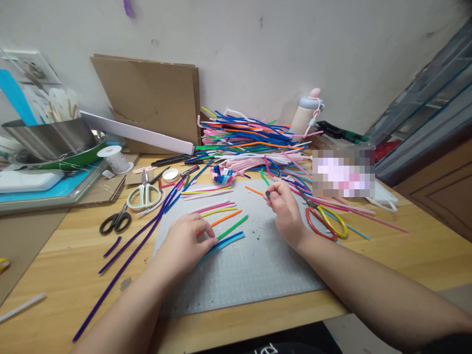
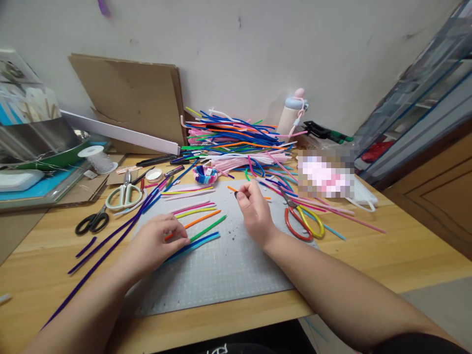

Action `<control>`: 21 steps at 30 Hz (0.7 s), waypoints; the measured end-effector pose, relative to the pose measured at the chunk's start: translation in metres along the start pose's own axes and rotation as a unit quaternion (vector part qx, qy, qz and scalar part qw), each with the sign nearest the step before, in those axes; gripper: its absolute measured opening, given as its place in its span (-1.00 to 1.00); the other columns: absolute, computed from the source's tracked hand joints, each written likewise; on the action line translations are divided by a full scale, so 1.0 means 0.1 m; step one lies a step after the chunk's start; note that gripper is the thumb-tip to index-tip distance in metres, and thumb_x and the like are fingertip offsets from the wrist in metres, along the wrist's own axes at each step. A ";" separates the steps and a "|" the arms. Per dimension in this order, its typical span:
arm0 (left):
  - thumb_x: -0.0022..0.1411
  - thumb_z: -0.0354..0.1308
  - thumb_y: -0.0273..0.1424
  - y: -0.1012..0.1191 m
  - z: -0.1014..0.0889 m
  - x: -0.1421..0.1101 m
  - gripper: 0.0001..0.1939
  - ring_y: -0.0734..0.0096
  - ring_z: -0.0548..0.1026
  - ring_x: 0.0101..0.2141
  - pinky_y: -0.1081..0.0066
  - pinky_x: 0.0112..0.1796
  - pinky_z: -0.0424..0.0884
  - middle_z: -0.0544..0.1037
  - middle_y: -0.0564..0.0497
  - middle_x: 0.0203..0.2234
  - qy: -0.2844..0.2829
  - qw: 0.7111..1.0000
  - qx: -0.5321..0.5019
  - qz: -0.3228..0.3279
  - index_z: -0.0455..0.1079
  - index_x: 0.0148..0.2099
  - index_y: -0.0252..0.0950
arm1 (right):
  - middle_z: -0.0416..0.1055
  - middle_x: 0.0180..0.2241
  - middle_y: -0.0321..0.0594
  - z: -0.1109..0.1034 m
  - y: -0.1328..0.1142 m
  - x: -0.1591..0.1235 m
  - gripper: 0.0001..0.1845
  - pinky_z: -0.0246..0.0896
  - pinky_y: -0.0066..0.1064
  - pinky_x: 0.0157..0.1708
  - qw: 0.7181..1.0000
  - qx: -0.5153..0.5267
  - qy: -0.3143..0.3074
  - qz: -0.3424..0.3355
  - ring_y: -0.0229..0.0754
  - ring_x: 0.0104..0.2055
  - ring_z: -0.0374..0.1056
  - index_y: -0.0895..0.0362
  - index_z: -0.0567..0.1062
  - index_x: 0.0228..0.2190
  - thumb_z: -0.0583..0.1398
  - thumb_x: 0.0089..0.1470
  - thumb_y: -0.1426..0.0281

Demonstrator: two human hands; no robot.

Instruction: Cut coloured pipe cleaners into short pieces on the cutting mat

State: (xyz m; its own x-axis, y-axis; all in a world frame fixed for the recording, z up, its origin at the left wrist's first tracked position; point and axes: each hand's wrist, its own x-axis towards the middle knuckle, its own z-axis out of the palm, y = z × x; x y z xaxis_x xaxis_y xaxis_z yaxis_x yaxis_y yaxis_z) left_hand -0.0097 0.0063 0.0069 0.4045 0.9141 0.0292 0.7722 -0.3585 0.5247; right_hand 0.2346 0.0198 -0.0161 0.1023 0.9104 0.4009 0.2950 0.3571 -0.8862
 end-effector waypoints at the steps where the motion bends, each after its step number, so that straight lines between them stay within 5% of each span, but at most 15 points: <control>1: 0.05 0.18 -0.28 0.00 0.00 -0.01 -0.88 0.25 0.40 -0.33 0.32 -0.29 0.24 0.48 0.00 -0.44 -0.024 1.000 0.002 0.005 0.46 -0.44 -0.19 | 0.13 -0.48 -0.33 0.00 0.00 0.00 -0.76 0.03 -0.39 -0.46 1.000 0.001 -0.001 -0.001 -0.23 -0.47 0.08 0.05 0.22 -0.35 -0.03 0.18 0.15; 13: 0.02 0.20 -0.36 0.11 0.04 -0.04 -0.92 0.34 0.41 -0.35 0.37 -0.29 0.26 0.48 0.04 -0.46 -0.124 0.992 -0.033 0.002 0.47 -0.47 -0.22 | 0.13 -0.47 -0.35 0.01 -0.01 0.00 -0.76 -0.01 -0.39 -0.46 1.000 0.017 -0.011 -0.003 -0.25 -0.47 0.04 0.06 0.23 -0.35 -0.02 0.19 0.16; 21: 0.02 0.16 -0.42 0.11 0.05 -0.06 -0.92 0.33 0.40 -0.33 0.35 -0.25 0.25 0.48 0.05 -0.45 -0.129 0.991 -0.010 0.025 0.48 -0.45 -0.21 | 0.14 -0.45 -0.35 0.01 0.02 -0.01 -0.77 0.04 -0.40 -0.43 0.998 0.003 -0.070 -0.001 -0.25 -0.45 0.09 0.06 0.24 -0.30 0.05 0.14 0.16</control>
State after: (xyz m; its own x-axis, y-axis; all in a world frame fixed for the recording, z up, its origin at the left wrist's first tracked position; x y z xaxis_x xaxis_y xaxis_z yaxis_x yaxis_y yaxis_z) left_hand -0.0011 -0.0042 0.0078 0.5557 0.8154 -0.1622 0.7397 -0.3958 0.5442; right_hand 0.2337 0.0200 -0.0185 -0.0317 0.9299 0.3664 0.2895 0.3594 -0.8871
